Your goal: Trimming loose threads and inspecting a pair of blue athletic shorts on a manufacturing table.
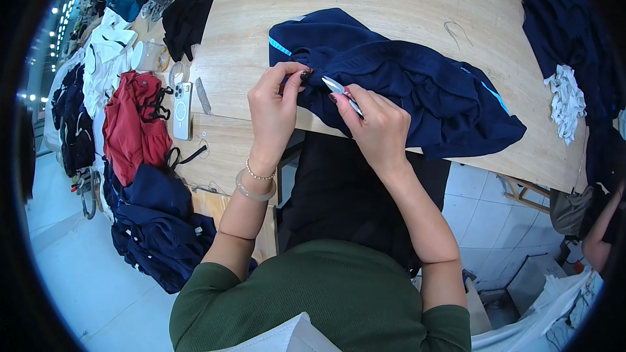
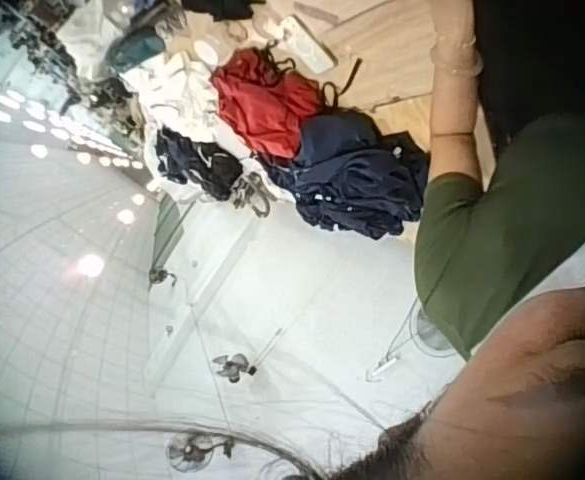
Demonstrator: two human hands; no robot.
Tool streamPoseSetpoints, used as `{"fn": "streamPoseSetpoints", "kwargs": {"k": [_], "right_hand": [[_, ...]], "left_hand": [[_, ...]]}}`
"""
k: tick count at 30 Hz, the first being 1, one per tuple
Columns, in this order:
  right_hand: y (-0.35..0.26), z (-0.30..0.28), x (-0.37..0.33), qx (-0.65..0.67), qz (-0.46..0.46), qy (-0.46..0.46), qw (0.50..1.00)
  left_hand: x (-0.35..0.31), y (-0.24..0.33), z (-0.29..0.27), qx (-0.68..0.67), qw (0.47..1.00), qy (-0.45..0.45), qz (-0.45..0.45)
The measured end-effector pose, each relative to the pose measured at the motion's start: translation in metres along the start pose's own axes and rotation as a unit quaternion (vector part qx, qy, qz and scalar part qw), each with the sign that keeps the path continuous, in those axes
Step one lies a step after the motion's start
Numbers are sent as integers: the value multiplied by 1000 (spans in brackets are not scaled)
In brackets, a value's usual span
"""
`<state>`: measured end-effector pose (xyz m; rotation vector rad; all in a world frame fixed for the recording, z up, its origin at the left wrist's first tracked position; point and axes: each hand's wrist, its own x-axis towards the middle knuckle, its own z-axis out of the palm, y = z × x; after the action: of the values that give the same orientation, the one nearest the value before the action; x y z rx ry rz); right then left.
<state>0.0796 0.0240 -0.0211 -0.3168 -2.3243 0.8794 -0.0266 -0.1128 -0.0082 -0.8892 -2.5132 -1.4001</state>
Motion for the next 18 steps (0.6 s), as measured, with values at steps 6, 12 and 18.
{"fn": "streamPoseSetpoints", "kwargs": {"k": [6, 12, 18], "right_hand": [[-2, 8, 0, 5, -26, -5, 1000], [-4, 12, 3, -5, -27, -25, 999], [-2, 2, 3, 50, 55, 7, 997]], "left_hand": [[-1, 2, 2, -26, 1000, 3, -12], [0, 3, 4, -39, 999, 12, -16], [3, -11, -12, -106, 987, 88, -79]]}}
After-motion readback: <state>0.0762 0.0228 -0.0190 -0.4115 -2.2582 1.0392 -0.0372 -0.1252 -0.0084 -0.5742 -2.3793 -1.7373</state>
